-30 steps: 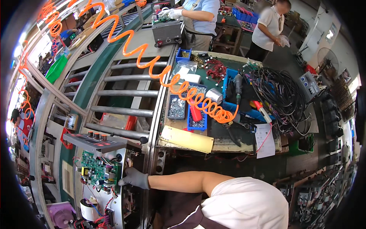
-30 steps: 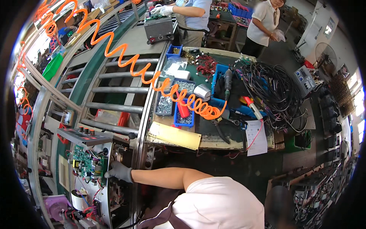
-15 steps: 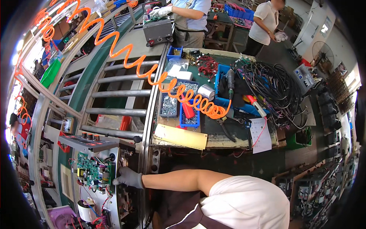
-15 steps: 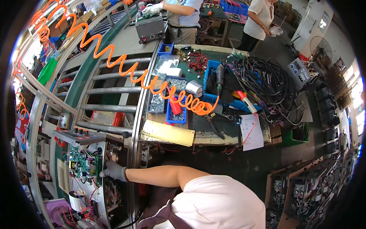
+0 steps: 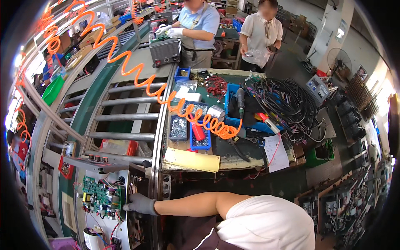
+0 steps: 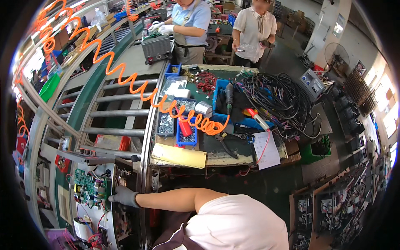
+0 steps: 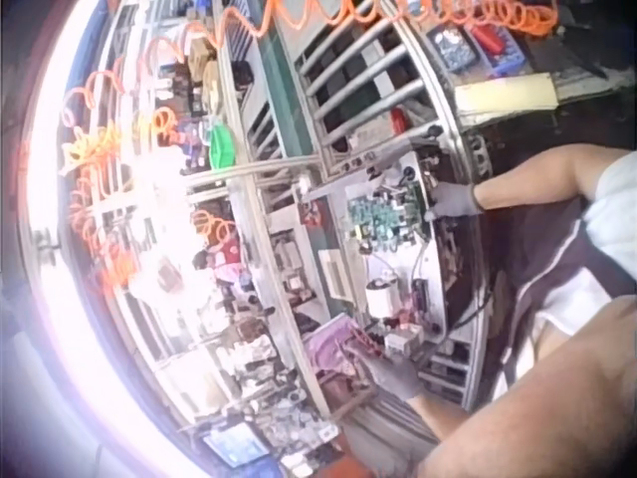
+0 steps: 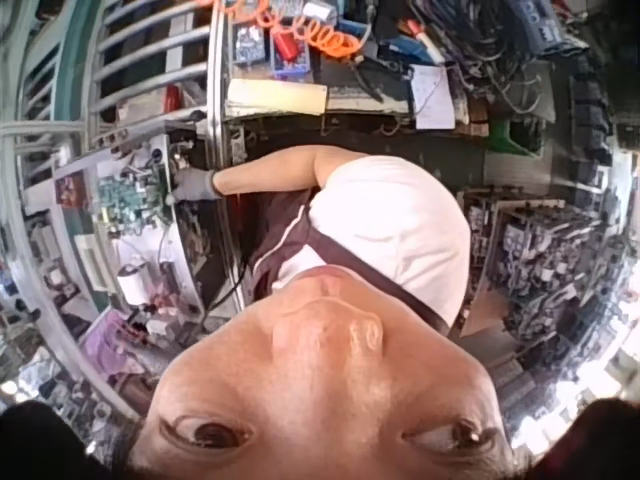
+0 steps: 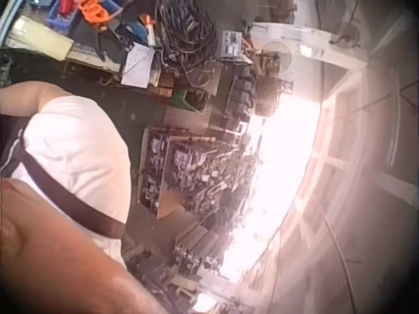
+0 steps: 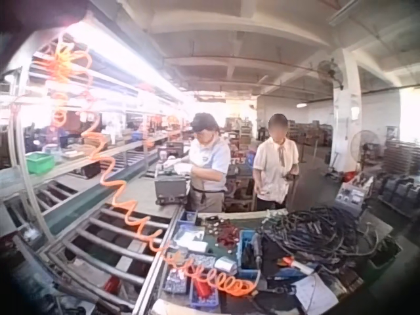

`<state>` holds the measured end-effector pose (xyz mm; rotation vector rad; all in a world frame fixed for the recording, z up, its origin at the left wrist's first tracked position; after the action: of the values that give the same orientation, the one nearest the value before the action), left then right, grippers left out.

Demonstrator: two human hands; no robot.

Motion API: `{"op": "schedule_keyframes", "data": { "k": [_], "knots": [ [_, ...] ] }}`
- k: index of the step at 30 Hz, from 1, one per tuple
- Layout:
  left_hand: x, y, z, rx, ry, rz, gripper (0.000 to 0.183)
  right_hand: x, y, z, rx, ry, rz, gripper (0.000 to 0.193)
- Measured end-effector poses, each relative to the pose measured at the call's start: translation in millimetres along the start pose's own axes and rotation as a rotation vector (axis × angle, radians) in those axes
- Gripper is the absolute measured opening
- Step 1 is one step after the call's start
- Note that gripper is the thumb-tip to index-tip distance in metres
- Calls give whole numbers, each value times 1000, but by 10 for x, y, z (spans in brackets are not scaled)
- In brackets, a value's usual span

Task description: The person assembles an electronic device on a factory workbench. They handle a metal casing, apply a label, and use a power drill to secure internal components. The person also connects wires to a circuit board and adjusts various parts within the device.

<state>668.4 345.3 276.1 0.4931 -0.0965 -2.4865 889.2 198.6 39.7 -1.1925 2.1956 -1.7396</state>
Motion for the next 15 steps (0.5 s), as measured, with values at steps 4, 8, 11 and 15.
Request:
{"op": "schedule_keyframes", "data": {
  "k": [4,8,11,15],
  "knots": [
    [-23,-6,-12,-60,-36,39,73,469,-318,-36,641,-69,225,41],
    [-2,-50,24,-67,-6,14,73,754,-478,-609,720,-21,996,24],
    [28,-170,-6,49,67,-87,76,875,-686,-1164,553,-153,1268,18],
    [1,-262,-52,246,118,-41,80,681,-737,-1918,865,-346,1249,29]
  ]
}}
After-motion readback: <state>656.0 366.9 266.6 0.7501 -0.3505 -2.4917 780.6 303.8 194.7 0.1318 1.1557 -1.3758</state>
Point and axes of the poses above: each hand's wrist, its own x-axis away from the middle knuckle, its own z-axis out of the back of the hand, y = z × x, the point moved 5 cm from there along -x, towards the middle knuckle, and after that the axes turned 3 degrees about -x, right-handed, at the moved point
